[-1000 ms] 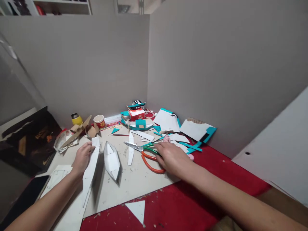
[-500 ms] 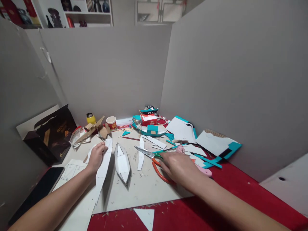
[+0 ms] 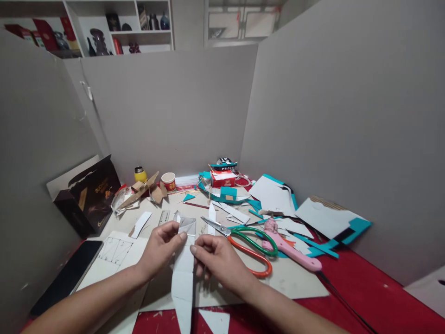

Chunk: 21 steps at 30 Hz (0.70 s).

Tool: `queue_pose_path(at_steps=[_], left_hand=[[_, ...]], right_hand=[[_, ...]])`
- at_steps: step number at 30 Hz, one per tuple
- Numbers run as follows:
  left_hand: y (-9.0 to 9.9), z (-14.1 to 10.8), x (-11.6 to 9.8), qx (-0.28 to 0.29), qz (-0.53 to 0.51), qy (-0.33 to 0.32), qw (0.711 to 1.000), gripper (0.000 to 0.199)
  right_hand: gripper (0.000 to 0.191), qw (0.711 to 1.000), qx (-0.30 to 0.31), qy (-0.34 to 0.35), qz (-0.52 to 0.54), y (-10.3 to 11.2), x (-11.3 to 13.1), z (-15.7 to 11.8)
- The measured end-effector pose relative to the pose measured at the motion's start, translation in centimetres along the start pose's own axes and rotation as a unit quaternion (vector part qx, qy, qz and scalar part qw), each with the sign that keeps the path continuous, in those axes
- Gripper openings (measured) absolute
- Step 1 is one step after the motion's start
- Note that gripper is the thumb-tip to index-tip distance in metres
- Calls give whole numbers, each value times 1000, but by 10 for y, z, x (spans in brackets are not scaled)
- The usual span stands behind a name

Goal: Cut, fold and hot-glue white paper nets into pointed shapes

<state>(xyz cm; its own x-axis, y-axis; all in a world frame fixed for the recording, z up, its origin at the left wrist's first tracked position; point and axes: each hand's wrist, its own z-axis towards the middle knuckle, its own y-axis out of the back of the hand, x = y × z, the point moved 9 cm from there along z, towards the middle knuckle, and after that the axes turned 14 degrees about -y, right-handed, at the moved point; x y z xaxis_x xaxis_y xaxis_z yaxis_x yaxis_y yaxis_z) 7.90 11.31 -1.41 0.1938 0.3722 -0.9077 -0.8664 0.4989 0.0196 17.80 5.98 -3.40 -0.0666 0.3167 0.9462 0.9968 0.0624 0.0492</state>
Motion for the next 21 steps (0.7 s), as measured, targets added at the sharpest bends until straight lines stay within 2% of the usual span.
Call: queue_pose_path(at_steps=[4, 6, 8, 10, 12, 14, 17, 21], left_hand=[[8, 12, -6, 10, 55, 2, 998, 31], [24, 28, -13, 5, 105, -7, 994, 32], [49, 50, -20, -5, 175, -26, 984, 28], [80, 74, -26, -25, 263, -42, 964, 25], [108, 96, -25, -37, 361, -49, 930, 20], [124, 111, -15, -27, 451, -41, 891, 15], [123, 122, 9, 15, 553, -22, 833, 19], [99, 129, 43, 76, 633, -14, 770, 31]], right_hand=[[40, 998, -39, 14, 50, 21, 0, 2], [39, 996, -58, 24, 67, 31, 2, 2], [39, 995, -62, 26, 74, 36, 2, 2], [39, 995, -62, 26, 75, 37, 1, 1], [38, 995, -59, 26, 74, 37, 0, 0], [37, 996, -55, 26, 72, 35, -1, -1], [35, 996, -53, 27, 67, 35, -3, 1], [32, 997, -53, 30, 54, 34, -6, 7]])
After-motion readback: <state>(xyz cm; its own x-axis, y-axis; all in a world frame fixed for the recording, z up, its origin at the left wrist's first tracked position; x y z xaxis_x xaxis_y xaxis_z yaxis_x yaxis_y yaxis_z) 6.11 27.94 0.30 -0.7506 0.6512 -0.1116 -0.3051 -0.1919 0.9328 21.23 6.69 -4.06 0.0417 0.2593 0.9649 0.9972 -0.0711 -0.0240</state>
